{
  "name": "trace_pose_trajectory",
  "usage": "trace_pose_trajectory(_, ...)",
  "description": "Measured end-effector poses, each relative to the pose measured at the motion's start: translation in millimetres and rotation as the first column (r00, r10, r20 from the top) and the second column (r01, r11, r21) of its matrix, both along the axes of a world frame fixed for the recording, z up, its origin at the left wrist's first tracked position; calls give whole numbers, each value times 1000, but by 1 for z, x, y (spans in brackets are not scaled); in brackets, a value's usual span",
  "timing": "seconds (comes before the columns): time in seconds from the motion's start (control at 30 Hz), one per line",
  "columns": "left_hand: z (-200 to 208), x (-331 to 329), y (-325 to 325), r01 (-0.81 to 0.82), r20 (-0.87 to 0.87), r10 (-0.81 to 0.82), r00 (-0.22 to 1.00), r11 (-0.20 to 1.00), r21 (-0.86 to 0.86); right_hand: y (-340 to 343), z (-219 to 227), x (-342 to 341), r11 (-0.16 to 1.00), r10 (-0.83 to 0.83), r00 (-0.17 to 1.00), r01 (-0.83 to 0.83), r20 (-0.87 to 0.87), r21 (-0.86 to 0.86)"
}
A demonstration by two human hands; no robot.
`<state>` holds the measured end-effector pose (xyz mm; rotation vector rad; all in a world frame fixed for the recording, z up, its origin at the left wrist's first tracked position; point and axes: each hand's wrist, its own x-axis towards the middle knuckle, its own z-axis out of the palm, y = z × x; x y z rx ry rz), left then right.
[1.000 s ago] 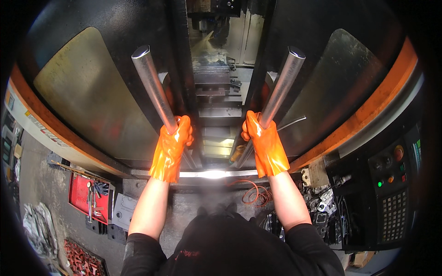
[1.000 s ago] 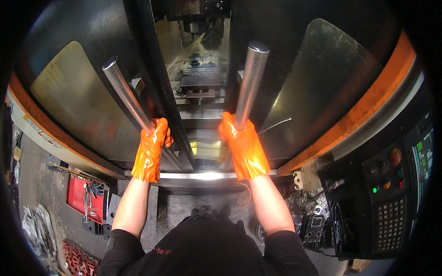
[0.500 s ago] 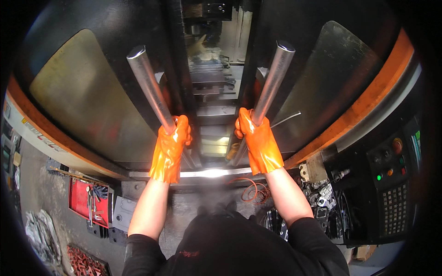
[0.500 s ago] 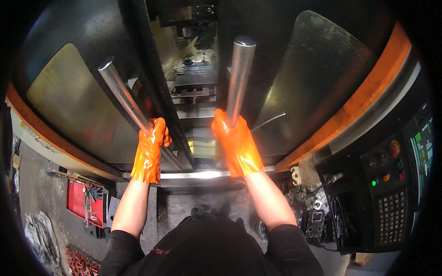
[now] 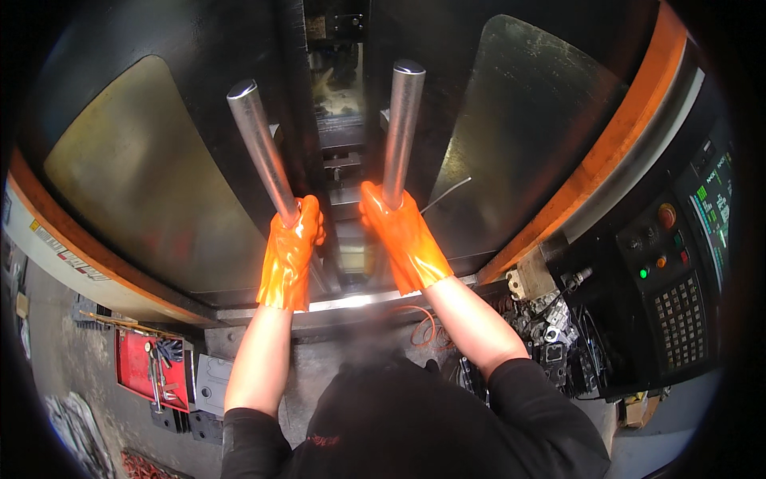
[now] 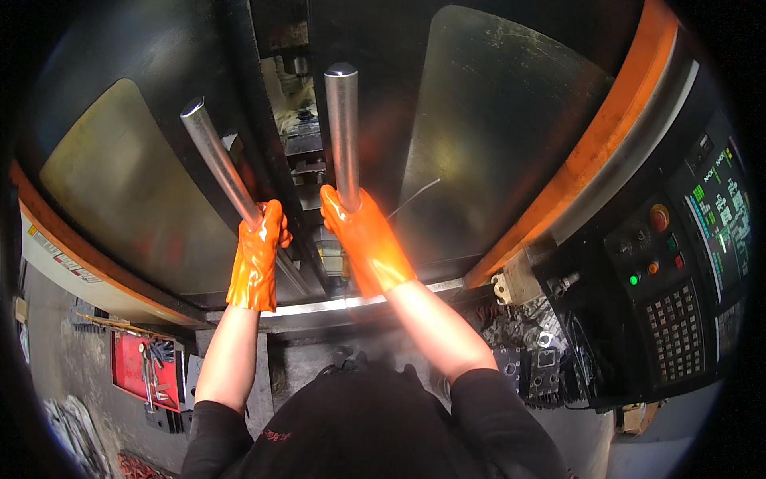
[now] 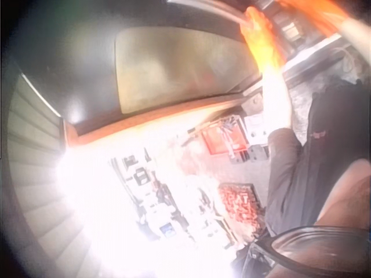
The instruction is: The person secures a metal plate onto a machine using a wrench, then places a black component on top and wipes the surface with a cloth. The person closes the machine doors at the end.
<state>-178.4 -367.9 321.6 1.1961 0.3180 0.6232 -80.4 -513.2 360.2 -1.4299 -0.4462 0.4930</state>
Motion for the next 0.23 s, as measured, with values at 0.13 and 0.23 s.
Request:
trace_pose_trajectory(0.13,-11,3,7,28,15,-29,999,999,30,15,-21,-2,998,38,999,-40,39,57)
trace_pose_trajectory(0.23,-10,6,9,25,-29,-23,999,997,72,17,-19,-5,992,94,993,-100,72,74)
